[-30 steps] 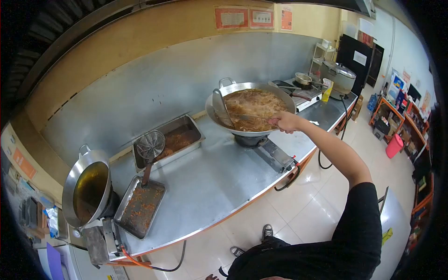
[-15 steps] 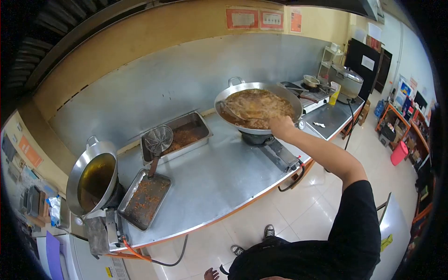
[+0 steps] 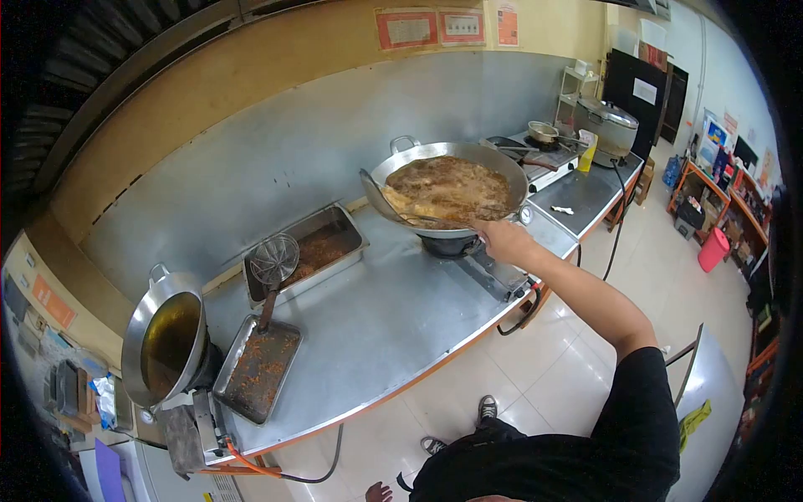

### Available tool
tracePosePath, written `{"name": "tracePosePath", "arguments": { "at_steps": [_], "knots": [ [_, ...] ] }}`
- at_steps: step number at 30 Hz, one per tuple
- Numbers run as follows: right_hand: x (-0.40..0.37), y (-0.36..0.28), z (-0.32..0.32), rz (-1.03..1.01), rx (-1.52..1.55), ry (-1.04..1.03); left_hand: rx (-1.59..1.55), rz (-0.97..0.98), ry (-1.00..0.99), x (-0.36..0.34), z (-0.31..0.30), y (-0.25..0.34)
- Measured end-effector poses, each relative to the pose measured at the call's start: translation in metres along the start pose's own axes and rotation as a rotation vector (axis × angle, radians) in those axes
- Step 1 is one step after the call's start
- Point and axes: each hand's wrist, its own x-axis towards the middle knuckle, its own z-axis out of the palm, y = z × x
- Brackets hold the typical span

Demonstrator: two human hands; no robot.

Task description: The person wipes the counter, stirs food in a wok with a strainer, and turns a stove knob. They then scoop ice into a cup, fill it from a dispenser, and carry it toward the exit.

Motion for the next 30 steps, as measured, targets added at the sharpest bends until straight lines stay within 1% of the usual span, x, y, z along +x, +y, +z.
{"name": "tracePosePath", "arguments": {
  "at_steps": [2,5,8,11,12,13,14,15,16,20,22,23,24,27,28,30],
  "knots": [
    [0.006,0.014,0.01,-0.047,0.193,0.102,0.077,0.036,0.042,-0.003,0.002,0.016],
    [0.03,0.054,0.044,-0.233,0.298,0.299,0.173,0.051,0.09,-0.027,0.022,0.047],
    [0.025,0.039,-0.003,0.287,0.683,-0.146,0.184,0.076,0.109,-0.051,0.048,0.065],
    [0.024,0.05,-0.029,0.41,0.862,-0.245,0.16,0.093,0.101,-0.066,0.052,0.06],
    [0.023,0.052,-0.038,0.43,0.85,-0.245,0.148,0.097,0.093,-0.061,0.047,0.051],
    [0.02,0.053,-0.047,0.451,0.838,-0.246,0.099,0.084,0.06,-0.055,0.042,0.041],
    [0.019,0.055,-0.054,0.473,0.825,-0.248,0.018,0.053,-0.013,-0.027,0.021,0.014],
    [0.018,0.061,-0.059,0.483,0.845,-0.267,-0.108,0.008,-0.132,-0.006,0.005,-0.012],
    [0.017,0.07,-0.065,0.495,0.865,-0.283,-0.295,-0.157,-0.388,-0.009,0.011,0.0],
    [0.005,0.084,-0.091,0.539,0.883,-0.277,-0.54,-0.037,-0.52,-0.03,0.003,-0.049],
    [-0.003,0.083,-0.109,0.522,0.825,-0.277,-0.471,-0.153,-0.237,-0.033,0.007,-0.058],
    [-0.006,0.085,-0.115,0.517,0.796,-0.277,-0.385,-0.162,-0.159,-0.035,0.01,-0.058],
    [-0.006,0.093,-0.118,0.504,0.816,-0.278,-0.338,-0.156,-0.133,-0.032,0.01,-0.057],
    [-0.01,0.101,-0.125,0.425,0.711,-0.308,-0.202,-0.11,-0.061,-0.022,0.011,-0.047],
    [-0.01,0.101,-0.125,0.427,0.709,-0.324,-0.153,-0.086,-0.034,-0.016,0.011,-0.041],
    [-0.006,0.105,-0.125,0.34,0.683,-0.424,-0.043,-0.033,0.038,-0.014,0.022,-0.02]
  ]
}}
